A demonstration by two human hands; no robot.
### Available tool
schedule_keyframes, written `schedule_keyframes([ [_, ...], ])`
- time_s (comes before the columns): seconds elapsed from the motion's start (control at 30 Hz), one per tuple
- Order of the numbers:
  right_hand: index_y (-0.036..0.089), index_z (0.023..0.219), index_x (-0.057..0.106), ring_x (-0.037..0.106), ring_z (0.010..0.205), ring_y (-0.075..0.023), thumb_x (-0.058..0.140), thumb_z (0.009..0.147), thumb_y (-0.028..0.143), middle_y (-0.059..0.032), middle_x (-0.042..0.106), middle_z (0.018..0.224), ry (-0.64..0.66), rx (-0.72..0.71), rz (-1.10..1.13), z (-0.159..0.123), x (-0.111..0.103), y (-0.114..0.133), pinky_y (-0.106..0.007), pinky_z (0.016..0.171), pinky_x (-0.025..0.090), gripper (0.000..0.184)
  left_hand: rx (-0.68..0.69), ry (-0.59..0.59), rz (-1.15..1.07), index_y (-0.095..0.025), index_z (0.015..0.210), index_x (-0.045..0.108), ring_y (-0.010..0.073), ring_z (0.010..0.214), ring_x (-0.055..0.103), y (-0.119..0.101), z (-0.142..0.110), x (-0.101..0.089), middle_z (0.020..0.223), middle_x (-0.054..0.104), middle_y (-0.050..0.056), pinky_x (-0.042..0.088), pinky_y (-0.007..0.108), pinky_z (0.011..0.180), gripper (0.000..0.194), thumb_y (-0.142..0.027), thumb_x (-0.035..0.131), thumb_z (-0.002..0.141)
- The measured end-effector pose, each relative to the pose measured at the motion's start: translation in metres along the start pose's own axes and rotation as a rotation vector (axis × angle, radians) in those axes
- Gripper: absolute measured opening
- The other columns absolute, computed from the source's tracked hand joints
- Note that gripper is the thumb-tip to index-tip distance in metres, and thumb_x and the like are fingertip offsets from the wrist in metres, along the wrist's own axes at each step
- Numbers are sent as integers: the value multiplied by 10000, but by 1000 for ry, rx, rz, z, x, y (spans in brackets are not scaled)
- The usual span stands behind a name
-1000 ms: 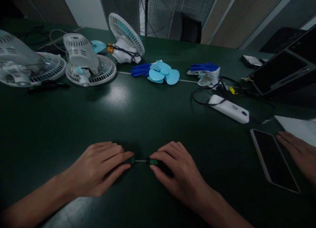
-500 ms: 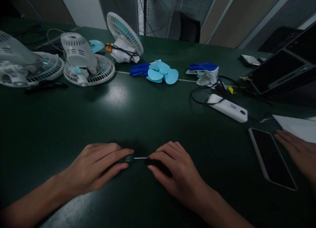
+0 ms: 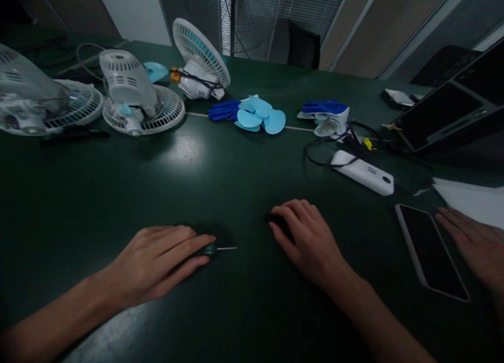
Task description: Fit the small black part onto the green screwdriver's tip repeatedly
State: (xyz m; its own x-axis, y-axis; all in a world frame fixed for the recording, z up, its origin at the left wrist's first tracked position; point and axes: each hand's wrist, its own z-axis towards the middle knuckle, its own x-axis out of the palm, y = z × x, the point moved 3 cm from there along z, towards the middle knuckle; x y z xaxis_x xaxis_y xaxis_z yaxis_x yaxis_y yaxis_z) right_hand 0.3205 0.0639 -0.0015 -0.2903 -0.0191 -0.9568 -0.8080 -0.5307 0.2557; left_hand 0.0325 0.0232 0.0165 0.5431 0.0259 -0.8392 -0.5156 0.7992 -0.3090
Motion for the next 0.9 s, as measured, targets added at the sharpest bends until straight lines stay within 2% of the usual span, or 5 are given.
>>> schedule_keyframes([
  [0.17, 196, 1175, 606, 583, 1021, -280, 500, 967, 464, -124, 627, 1110, -111, 221, -159, -8, -15, -94, -425, 853, 480, 355, 12, -5, -4, -115, 1250, 588, 142, 749, 618, 1, -1, 0, 921, 647, 43, 528, 276, 584, 290, -229, 576, 983],
  [0.27, 159, 1146, 628, 599, 986, -279, 474, 960, 516, -148, 641, 1093, -211, 352, -189, -18, -24, -126, -417, 853, 472, 431, 10, -7, 8, -125, 1259, 583, 143, 748, 616, 1, -3, 0, 927, 648, 40, 533, 281, 590, 294, -237, 569, 987],
  [0.47, 193, 1251, 578, 628, 859, -233, 615, 871, 597, -124, 647, 1071, -175, 517, -132, -33, -41, -139, -341, 686, 469, 557, -85, -28, 41, -149, 1264, 581, 134, 737, 612, 4, -6, 0, 967, 653, 39, 517, 268, 587, 287, -258, 541, 1002],
  [0.67, 222, 999, 656, 651, 726, -219, 785, 675, 629, -98, 688, 911, 46, 777, -4, -58, -57, -168, -350, 635, 465, 536, -139, -41, 66, -161, 1257, 582, 130, 734, 613, 6, -6, -2, 959, 650, 24, 512, 272, 591, 283, -282, 545, 1003],
  [0.9, 214, 967, 713, 665, 677, -216, 769, 621, 699, -78, 722, 850, 25, 752, 75, -72, -62, -180, -345, 611, 459, 598, -126, -51, 114, -151, 1242, 602, 136, 733, 623, 6, -4, -2, 950, 655, 35, 520, 272, 590, 277, -282, 542, 1005],
])
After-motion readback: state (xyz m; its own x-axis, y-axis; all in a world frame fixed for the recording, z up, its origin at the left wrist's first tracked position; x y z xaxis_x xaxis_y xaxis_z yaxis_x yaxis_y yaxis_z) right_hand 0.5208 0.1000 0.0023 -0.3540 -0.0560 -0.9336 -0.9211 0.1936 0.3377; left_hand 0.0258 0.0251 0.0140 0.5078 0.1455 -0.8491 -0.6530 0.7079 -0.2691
